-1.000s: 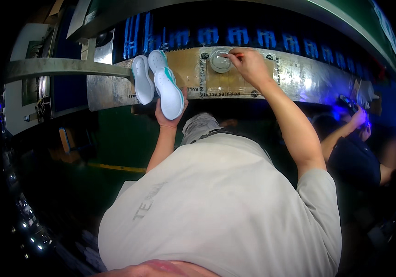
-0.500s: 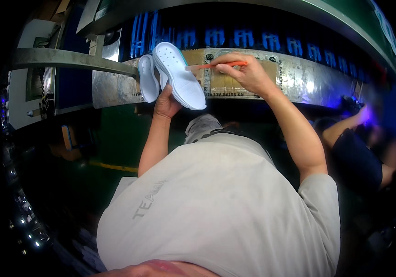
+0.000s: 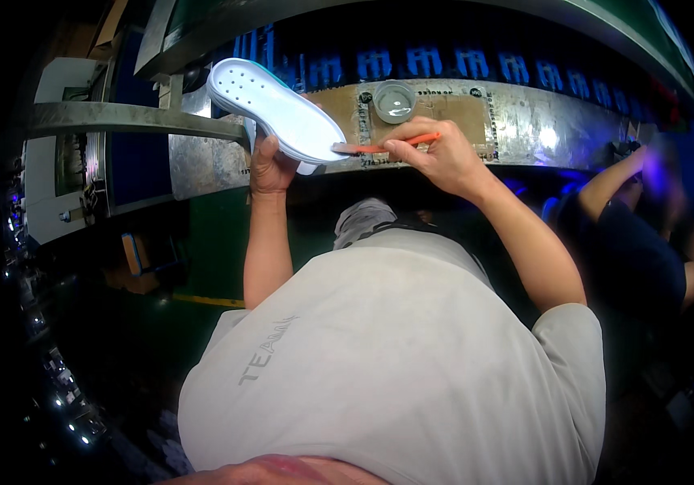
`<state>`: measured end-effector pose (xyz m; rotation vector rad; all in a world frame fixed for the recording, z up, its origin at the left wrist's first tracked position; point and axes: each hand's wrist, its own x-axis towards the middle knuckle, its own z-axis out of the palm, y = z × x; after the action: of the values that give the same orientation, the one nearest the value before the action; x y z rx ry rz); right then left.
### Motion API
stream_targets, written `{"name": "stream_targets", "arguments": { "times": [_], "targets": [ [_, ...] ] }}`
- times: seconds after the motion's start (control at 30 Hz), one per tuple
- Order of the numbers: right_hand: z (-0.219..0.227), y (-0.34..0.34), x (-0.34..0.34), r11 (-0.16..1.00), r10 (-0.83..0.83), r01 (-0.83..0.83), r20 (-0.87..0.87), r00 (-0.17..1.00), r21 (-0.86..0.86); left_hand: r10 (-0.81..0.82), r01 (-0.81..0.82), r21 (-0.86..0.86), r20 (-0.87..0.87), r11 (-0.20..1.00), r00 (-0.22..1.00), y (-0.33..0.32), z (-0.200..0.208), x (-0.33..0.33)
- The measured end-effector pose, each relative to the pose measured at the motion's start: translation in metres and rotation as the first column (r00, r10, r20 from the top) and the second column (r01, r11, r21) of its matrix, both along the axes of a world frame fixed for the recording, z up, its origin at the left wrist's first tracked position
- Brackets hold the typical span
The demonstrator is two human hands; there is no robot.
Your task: The person dips a brush into a container of glue, brushes glue across the surfaces of shoe soles, and places the soles onto an overhead conveyor belt.
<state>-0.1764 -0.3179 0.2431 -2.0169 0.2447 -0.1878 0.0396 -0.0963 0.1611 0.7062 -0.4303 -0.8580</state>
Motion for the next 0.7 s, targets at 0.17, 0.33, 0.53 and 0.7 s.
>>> {"name": "stream_targets", "arguments": {
  "times": [0.17,0.33,0.53,0.7],
  "targets": [
    [0.001,0.023,-0.002,0.896,-0.122,0.17,-0.141,0.982,0.409,0.04,-0.04,0.012,0.053,0.999,0.998,-0.005,-0.011,-0.001],
    [-0.005,0.03,0.009,0.716,-0.224,0.261,-0.14,0.964,0.648,0.004,-0.007,0.055,0.058,0.998,0.998,-0.016,-0.017,-0.02],
    [-0.007,0.029,0.022,0.5,-0.284,0.258,-0.125,0.951,0.827,-0.027,0.018,0.098,0.091,0.995,0.995,-0.019,-0.012,-0.037],
    [0.008,-0.007,0.013,0.871,-0.248,0.174,0.104,0.963,0.46,-0.119,0.115,0.262,-0.003,0.958,0.993,-0.014,0.02,-0.048]
  ]
}}
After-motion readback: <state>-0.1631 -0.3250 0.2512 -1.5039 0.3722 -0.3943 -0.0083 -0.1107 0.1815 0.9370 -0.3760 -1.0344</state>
